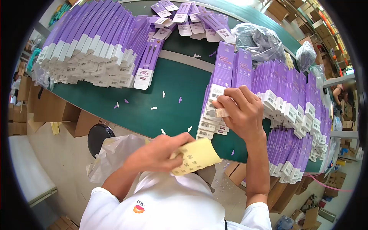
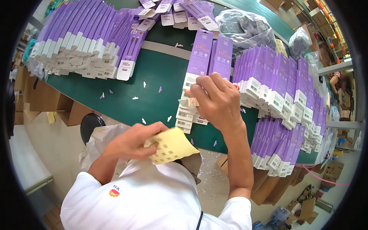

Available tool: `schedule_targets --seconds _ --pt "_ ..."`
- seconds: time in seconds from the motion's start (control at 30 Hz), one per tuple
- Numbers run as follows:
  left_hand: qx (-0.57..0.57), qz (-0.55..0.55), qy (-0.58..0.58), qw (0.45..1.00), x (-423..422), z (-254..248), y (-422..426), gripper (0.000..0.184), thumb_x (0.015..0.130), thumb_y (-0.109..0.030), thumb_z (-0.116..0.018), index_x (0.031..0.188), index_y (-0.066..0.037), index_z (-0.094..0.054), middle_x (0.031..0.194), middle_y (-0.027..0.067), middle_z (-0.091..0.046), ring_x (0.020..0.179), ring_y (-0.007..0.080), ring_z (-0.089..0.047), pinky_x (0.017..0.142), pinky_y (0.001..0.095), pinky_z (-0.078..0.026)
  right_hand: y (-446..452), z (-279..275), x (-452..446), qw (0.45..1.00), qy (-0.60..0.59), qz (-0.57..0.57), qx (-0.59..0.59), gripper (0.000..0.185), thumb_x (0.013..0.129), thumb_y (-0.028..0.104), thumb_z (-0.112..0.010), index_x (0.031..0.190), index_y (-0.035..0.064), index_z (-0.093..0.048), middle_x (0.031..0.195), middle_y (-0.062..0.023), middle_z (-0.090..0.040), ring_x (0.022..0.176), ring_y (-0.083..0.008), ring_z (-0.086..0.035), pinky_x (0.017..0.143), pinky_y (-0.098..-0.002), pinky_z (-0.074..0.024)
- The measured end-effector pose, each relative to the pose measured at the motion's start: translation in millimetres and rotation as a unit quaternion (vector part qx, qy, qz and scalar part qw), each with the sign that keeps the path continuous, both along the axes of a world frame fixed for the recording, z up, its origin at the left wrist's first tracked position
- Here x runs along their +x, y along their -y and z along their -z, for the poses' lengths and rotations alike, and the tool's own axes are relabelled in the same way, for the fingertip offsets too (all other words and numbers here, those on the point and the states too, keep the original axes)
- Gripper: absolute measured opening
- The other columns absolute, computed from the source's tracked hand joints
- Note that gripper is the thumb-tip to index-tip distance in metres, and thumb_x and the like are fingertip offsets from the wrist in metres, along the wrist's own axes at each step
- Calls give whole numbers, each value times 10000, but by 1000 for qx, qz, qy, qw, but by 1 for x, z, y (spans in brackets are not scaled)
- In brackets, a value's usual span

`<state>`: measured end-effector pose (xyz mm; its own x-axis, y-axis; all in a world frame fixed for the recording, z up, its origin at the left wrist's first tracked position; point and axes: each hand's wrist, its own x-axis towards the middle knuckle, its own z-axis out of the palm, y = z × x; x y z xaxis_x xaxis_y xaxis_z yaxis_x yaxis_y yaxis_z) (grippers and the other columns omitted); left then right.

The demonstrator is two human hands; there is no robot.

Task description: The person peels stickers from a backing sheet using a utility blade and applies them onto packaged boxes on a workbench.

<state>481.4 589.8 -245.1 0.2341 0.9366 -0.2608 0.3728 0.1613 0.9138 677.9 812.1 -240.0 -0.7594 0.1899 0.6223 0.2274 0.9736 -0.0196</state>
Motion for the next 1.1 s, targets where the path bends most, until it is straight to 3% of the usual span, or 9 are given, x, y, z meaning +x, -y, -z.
schedule_targets --seconds 0.07,0.17,0.2,0.3,0.47,0.67,0.77,0.97,1.1 --pt "-23 1 62 998 -19 17 6 428 956 -13 -650 1381 -43 -604 1066 157 -777 990 255 -793 888 359 -593 0 4 2 1000 -2 -1 25 240 810 154 -896 902 81 -687 946 -11 -662 798 -206 -660 621 -373 -511" --pt "-59 -122 361 923 -30 49 12 406 1008 -2 -623 1412 -11 -585 1244 104 -768 1137 170 -754 972 332 -578 0 3 3 1000 -11 -5 15 243 837 165 -894 938 70 -695 927 -15 -667 796 -206 -669 623 -368 -506" --pt "-54 -168 419 891 -30 51 11 442 1066 -5 -606 1501 15 -536 1411 83 -712 1274 154 -702 1056 346 -576 3 -5 4 1000 -14 3 3 236 854 172 -891 947 70 -700 920 -18 -670 796 -206 -673 623 -367 -505" --pt "-61 -295 476 826 -25 45 12 511 1099 -32 -618 1588 0 -474 1448 113 -698 1287 170 -707 1090 363 -586 22 -14 18 994 -30 100 -39 351 866 282 -930 1049 76 -712 906 -40 -684 797 -219 -685 637 -371 -505" --pt "-105 -301 457 830 -9 52 21 481 1147 -101 -614 1601 -15 -479 1435 85 -704 1259 142 -717 1050 350 -622 99 -20 26 974 -24 90 -206 532 845 371 -949 1206 72 -698 939 -74 -668 797 -247 -664 668 -396 -501" --pt "-108 -268 495 820 10 54 33 404 1175 -193 -614 1526 3 -568 1379 85 -734 1212 118 -732 1004 326 -641 149 15 23 982 75 52 -168 514 923 312 -878 1295 75 -613 972 -67 -603 836 -281 -653 677 -429 -489" --pt "-118 -253 484 829 15 54 43 392 1185 -232 -604 1498 4 -594 1383 85 -734 1198 113 -736 997 319 -646 162 17 24 967 28 73 -243 430 915 263 -885 1228 109 -633 972 -53 -603 843 -254 -648 677 -409 -485" --pt "-136 -255 524 801 30 49 55 441 1203 -253 -550 1545 27 -540 1426 135 -711 1231 171 -750 994 359 -667 170 27 26 983 9 99 -151 308 881 293 -923 1014 134 -695 1000 -41 -624 790 -211 -649 603 -360 -477" --pt "-128 -228 500 826 35 46 58 482 1203 -226 -521 1610 28 -477 1501 148 -658 1348 206 -691 1124 423 -608 173 22 31 975 -25 92 -202 289 842 182 -955 1022 93 -748 959 -47 -663 762 -200 -636 576 -342 -517"
